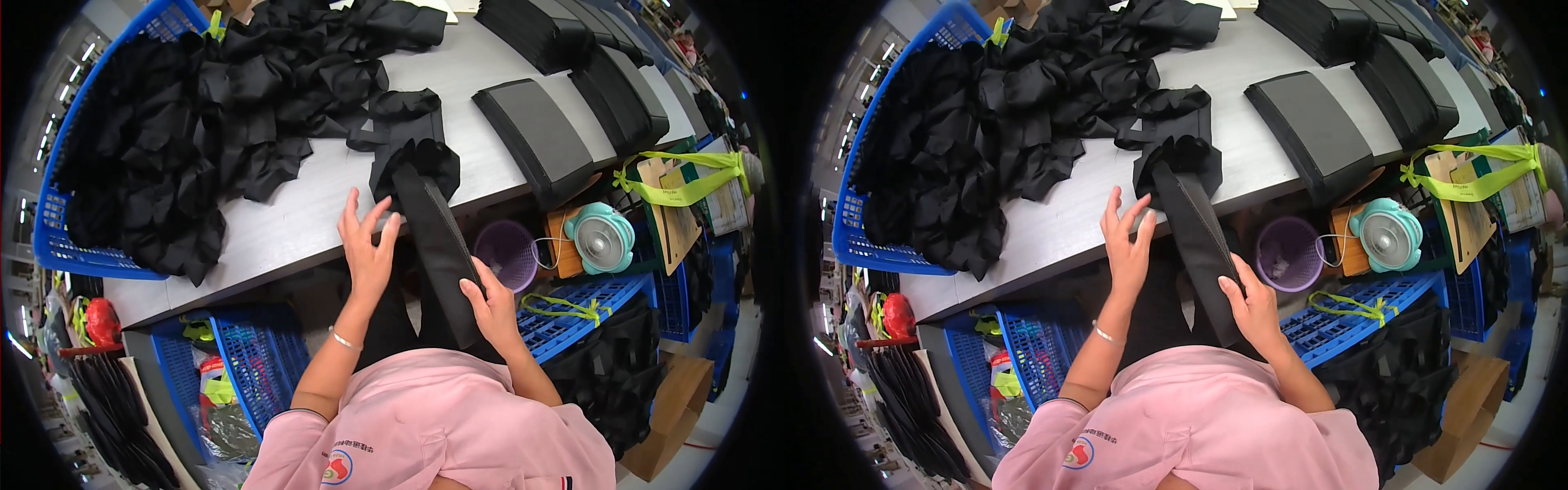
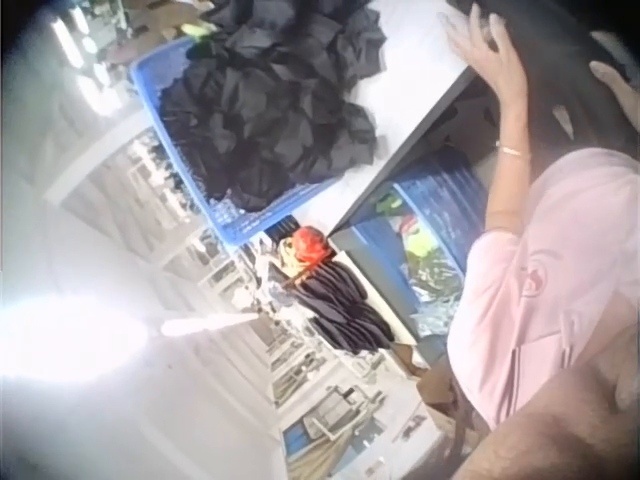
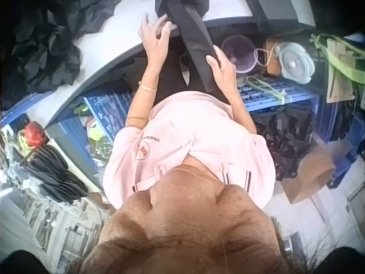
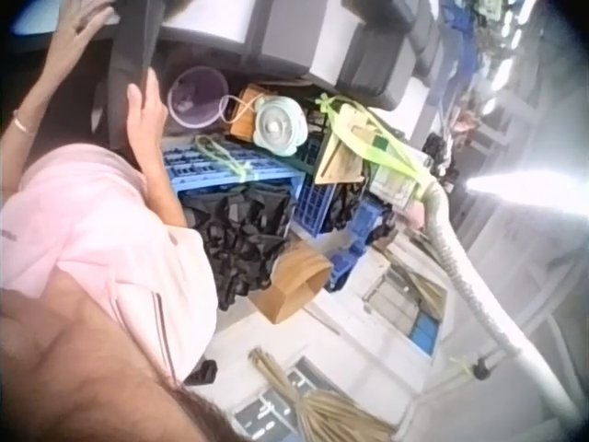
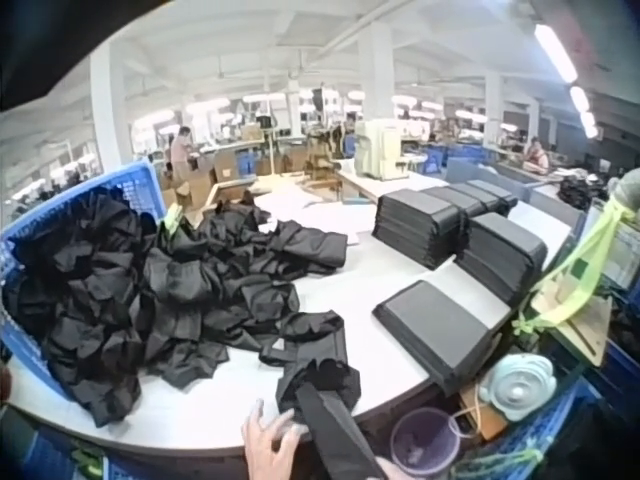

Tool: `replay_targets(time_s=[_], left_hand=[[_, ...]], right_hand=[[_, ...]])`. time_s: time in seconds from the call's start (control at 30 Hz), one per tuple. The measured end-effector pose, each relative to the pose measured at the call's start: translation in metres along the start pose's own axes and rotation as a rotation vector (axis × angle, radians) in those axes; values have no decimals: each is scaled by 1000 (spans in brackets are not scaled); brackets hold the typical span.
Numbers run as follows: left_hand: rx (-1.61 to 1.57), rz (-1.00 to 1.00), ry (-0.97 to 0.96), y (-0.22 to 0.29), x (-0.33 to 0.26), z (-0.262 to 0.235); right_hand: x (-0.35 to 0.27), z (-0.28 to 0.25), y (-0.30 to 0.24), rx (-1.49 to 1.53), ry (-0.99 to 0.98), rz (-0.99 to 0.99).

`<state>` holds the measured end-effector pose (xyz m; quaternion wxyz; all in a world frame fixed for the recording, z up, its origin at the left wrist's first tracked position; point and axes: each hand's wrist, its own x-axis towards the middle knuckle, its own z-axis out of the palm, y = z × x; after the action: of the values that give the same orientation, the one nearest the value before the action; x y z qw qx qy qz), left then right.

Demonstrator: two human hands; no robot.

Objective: Assembling and inspecting black fabric components at a workstation.

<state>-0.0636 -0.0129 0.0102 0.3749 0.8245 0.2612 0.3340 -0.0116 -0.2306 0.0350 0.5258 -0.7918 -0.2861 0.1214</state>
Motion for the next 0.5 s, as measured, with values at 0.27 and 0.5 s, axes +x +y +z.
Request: replay_targets(time_s=[0.27, 0.5], left_hand=[[-22, 269, -79, 2, 61, 29], [-284, 503, -429, 48, 41, 21]], right_hand=[[18, 3, -10, -193, -27, 48], [62, 25, -5, -418, 136, -124]])
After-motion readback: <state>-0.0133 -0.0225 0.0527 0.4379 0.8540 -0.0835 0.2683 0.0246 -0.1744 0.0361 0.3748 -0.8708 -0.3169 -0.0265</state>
